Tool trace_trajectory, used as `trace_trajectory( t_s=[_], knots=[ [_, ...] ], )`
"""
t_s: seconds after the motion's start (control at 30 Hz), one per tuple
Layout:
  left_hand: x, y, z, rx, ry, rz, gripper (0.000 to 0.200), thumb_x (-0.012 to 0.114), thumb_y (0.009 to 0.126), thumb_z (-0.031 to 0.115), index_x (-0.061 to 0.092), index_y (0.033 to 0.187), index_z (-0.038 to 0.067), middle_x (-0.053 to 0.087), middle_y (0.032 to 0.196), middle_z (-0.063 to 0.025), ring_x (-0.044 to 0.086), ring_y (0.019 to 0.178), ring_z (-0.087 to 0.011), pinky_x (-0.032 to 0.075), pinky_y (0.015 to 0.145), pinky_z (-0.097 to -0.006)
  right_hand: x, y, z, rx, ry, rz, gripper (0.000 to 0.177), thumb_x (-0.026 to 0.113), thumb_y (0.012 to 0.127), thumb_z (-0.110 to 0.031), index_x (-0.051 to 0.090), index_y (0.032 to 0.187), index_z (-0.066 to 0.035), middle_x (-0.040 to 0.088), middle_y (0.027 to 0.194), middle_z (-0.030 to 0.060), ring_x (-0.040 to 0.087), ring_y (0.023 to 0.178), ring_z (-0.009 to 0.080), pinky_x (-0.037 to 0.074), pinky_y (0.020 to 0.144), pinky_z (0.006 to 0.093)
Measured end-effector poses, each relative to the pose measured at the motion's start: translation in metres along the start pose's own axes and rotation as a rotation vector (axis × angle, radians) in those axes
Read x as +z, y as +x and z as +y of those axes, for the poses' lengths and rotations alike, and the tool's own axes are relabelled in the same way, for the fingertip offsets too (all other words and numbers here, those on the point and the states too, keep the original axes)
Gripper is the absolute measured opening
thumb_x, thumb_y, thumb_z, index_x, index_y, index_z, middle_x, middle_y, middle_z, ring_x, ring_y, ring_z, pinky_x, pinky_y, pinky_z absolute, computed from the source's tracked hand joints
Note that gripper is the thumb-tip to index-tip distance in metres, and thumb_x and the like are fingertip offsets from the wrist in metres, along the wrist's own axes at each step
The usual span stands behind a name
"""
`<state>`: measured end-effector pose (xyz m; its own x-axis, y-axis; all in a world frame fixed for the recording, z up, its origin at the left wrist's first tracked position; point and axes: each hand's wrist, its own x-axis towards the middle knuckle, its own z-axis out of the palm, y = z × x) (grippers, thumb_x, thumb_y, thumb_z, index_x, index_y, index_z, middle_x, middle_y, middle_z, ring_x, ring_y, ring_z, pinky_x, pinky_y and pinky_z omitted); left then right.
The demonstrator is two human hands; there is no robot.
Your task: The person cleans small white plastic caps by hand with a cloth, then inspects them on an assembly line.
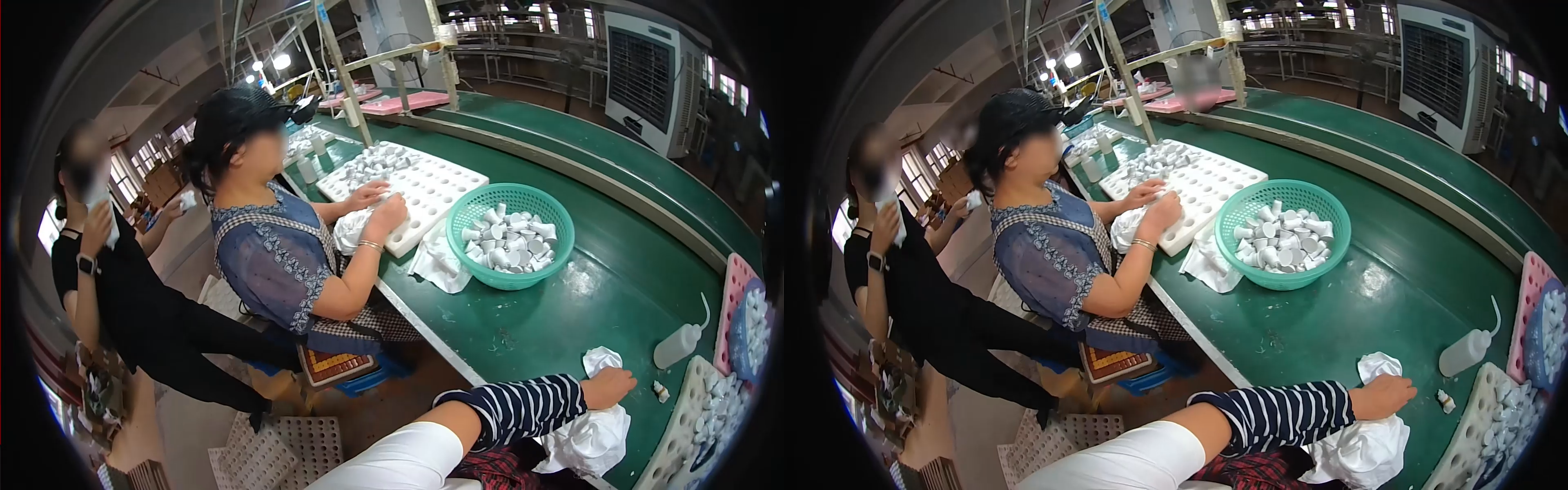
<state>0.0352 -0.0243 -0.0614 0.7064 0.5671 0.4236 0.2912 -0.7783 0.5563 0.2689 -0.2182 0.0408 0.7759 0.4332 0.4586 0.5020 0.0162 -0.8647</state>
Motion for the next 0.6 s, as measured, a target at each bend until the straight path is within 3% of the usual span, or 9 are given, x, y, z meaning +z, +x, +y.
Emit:
trace_trajectory(
  t_s=[0.13,0.17,0.27,0.37,0.4,0.47,0.53,0.6],
  knots=[
    [-0.017,0.015,-0.001,-0.002,0.152,-0.056,0.011,0.060,0.077,0.011,0.057,0.081,0.002,0.059,0.075,-0.0159,0.062,0.074,-0.0349,0.048,0.064,-0.0447,0.008,0.000,0.023,0.019,0.092,-0.044,0.041,0.052,0.092,-0.014,0.046,0.129,0.002,0.058,0.103,0.0050,0.042,0.058,0.0059,0.032,0.051,0.0192],
    [-0.025,0.025,0.002,-0.071,0.178,-0.147,0.010,0.060,0.079,0.011,0.058,0.080,0.002,0.060,0.076,-0.0161,0.062,0.075,-0.0351,0.048,0.065,-0.0444,0.017,-0.001,0.030,0.023,0.136,-0.094,0.041,0.052,0.092,-0.014,0.046,0.129,0.002,0.058,0.103,0.0047,0.041,0.057,0.0054,0.032,0.050,0.0188],
    [-0.016,0.036,0.006,-0.064,-0.109,0.263,0.010,0.058,0.082,0.012,0.059,0.083,0.002,0.061,0.080,-0.0154,0.061,0.076,-0.0355,0.048,0.065,-0.0434,0.058,-0.018,0.038,0.052,0.281,-0.296,0.041,0.051,0.092,-0.014,0.046,0.130,0.002,0.058,0.103,0.0038,0.040,0.054,0.0039,0.031,0.048,0.0176],
    [-0.006,0.039,0.000,-0.047,-0.289,0.238,0.010,0.055,0.085,0.012,0.058,0.086,0.002,0.061,0.082,-0.0142,0.059,0.076,-0.0363,0.047,0.066,-0.0434,0.113,-0.042,0.009,0.115,0.397,-0.476,0.043,0.053,0.089,-0.011,0.046,0.129,0.001,0.057,0.106,0.0058,0.038,0.054,0.0027,0.030,0.048,0.0165],
    [-0.002,0.039,-0.004,-0.036,-0.315,0.230,0.010,0.055,0.085,0.011,0.058,0.086,0.002,0.061,0.082,-0.0143,0.059,0.076,-0.0363,0.047,0.066,-0.0435,0.125,-0.048,-0.010,0.116,0.325,-0.494,0.041,0.053,0.087,-0.006,0.047,0.126,0.002,0.056,0.108,0.0078,0.048,0.064,0.0077,0.040,0.059,0.0199],
    [-0.009,0.034,-0.009,-0.039,-0.360,0.148,0.009,0.056,0.084,0.007,0.059,0.090,0.002,0.061,0.085,-0.0160,0.060,0.080,-0.0369,0.048,0.069,-0.0419,0.158,-0.058,0.012,-0.191,0.163,-0.468,0.041,0.056,0.083,-0.005,0.048,0.122,0.003,0.056,0.109,0.0082,0.056,0.083,0.0164,0.046,0.078,0.0283],
    [-0.017,0.033,-0.009,-0.040,-0.459,0.160,0.012,0.055,0.084,0.004,0.060,0.094,0.002,0.062,0.087,-0.0168,0.060,0.082,-0.0370,0.048,0.070,-0.0410,0.173,-0.071,0.025,-0.116,0.159,-0.637,0.041,0.060,0.081,-0.006,0.049,0.119,0.004,0.056,0.108,0.0091,0.055,0.098,0.0230,0.042,0.092,0.0349],
    [-0.010,0.032,-0.022,-0.071,-0.579,0.122,0.019,0.055,0.085,0.001,0.060,0.103,0.001,0.064,0.089,-0.0173,0.062,0.079,-0.0343,0.048,0.070,-0.0377,0.179,-0.081,0.032,-0.027,0.259,-0.518,0.038,0.066,0.074,-0.006,0.052,0.109,0.000,0.057,0.100,0.0095,0.056,0.093,0.0201,0.044,0.085,0.0316]
  ],
)
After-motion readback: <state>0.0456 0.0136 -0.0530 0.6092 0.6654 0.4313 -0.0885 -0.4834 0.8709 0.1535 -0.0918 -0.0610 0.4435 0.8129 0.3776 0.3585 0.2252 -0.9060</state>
